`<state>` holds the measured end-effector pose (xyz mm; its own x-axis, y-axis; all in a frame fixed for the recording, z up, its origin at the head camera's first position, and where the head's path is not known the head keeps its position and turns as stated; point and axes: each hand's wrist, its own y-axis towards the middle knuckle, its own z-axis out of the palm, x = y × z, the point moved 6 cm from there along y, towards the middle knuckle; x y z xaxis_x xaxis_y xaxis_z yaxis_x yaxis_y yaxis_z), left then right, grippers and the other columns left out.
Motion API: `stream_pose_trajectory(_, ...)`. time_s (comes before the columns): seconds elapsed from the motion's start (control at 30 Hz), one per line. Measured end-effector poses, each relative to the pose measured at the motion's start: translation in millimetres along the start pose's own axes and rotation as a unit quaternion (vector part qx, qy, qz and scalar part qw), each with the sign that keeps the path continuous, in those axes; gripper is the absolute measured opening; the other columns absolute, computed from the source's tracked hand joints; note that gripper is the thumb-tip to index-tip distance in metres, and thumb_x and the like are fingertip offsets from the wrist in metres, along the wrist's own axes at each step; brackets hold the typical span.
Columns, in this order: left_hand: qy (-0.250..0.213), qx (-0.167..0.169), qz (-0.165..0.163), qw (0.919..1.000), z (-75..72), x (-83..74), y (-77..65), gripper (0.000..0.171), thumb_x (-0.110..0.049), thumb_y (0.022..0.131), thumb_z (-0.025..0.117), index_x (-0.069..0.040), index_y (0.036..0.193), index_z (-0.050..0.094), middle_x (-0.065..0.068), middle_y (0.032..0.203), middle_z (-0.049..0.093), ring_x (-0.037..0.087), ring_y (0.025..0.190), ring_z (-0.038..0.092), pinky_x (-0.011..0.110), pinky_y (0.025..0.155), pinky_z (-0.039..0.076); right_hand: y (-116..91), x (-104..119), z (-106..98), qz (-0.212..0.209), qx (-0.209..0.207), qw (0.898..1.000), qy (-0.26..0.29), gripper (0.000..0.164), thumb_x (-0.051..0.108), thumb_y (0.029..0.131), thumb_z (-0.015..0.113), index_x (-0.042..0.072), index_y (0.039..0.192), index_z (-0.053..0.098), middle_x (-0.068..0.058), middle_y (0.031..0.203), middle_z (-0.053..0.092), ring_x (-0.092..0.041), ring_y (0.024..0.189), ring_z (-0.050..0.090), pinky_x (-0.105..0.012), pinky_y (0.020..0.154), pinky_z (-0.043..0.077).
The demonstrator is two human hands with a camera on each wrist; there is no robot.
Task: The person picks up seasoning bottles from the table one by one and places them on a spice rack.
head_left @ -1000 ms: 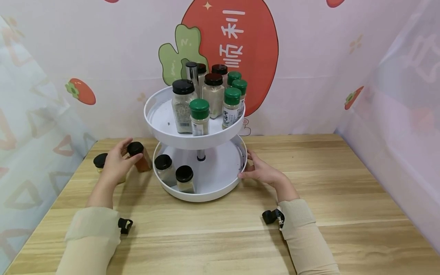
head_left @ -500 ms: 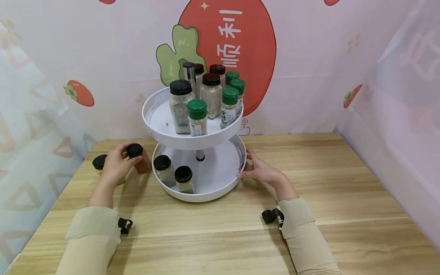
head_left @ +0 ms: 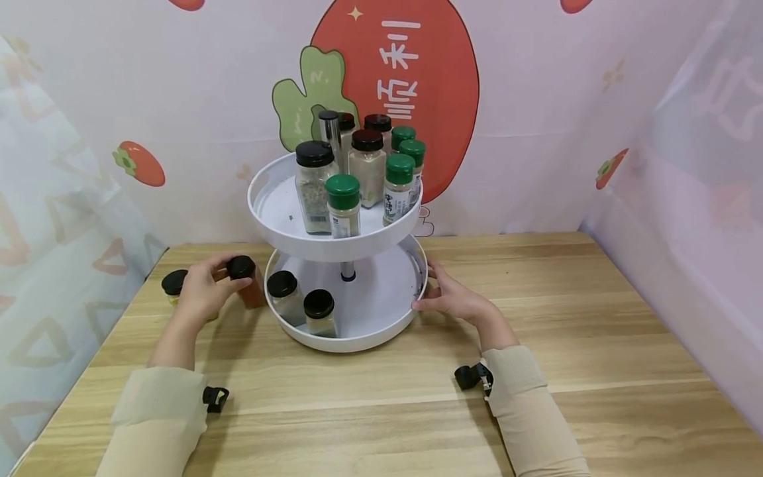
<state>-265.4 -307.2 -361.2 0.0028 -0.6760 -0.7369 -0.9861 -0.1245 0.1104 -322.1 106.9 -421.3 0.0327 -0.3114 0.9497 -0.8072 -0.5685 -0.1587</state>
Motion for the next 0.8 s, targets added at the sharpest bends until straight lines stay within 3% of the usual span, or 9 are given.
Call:
stream_pose_trajectory(0.47,0.039,-0.031,0.038,0.9981,-8.2,-11.5,-19.8,0.055,-0.022,0.089,0.075,-0.005,0.139,0.056,0.026,0.136,0.058,0.049,0.123,0.057,0.061,0.095,0.051,0,2,1,-0.003,0.001,1.0,0.003,0.107,0.014,0.088,0.075,0.012,0.159,-0.006,-0.019,0.164,0.01,-0.04,0.134,0.051,-0.049,0.116,0.042)
stream_pose_trajectory(0.57,0.055,-0.04,0.046,0.9966,-10.9,-15.9,-23.4,0.054,-0.023,0.089,0.076,-0.006,0.137,0.058,0.026,0.134,0.06,0.049,0.121,0.058,0.044,0.086,0.057,0,2,0,-0.004,0.0,1.0,0.004,0.107,0.014,0.088,0.075,0.012,0.159,-0.006,-0.018,0.164,0.011,-0.04,0.133,0.051,-0.048,0.116,0.042)
stream_pose_trajectory(0.67,0.064,-0.052,0.059,0.9949,-13.9,-20.0,-27.6,0.053,-0.022,0.088,0.077,-0.005,0.135,0.059,0.029,0.128,0.063,0.051,0.118,0.059,0.02,0.07,0.054,-1,2,0,-0.004,0.0,1.0,0.003,0.107,0.014,0.089,0.075,0.011,0.159,-0.006,-0.019,0.164,0.011,-0.04,0.133,0.051,-0.049,0.116,0.042)
stream_pose_trajectory(0.73,0.065,-0.06,0.066,0.9939,-15.9,-22.0,-31.2,0.052,-0.022,0.087,0.077,-0.006,0.134,0.06,0.03,0.123,0.064,0.046,0.099,0.069,0.014,0.057,0.047,-1,2,0,-0.005,0.0,1.0,0.002,0.107,0.014,0.089,0.074,0.011,0.159,-0.006,-0.019,0.164,0.011,-0.04,0.133,0.051,-0.049,0.116,0.042)
stream_pose_trajectory(0.8,0.06,-0.064,0.071,0.9937,-17.7,-23.6,-35.0,0.051,-0.02,0.087,0.077,-0.006,0.133,0.061,0.032,0.121,0.065,0.034,0.075,0.071,0.016,0.05,0.046,-1,2,0,-0.005,0.001,1.0,0.001,0.107,0.014,0.089,0.074,0.011,0.159,-0.006,-0.02,0.164,0.011,-0.041,0.133,0.051,-0.048,0.115,0.042)
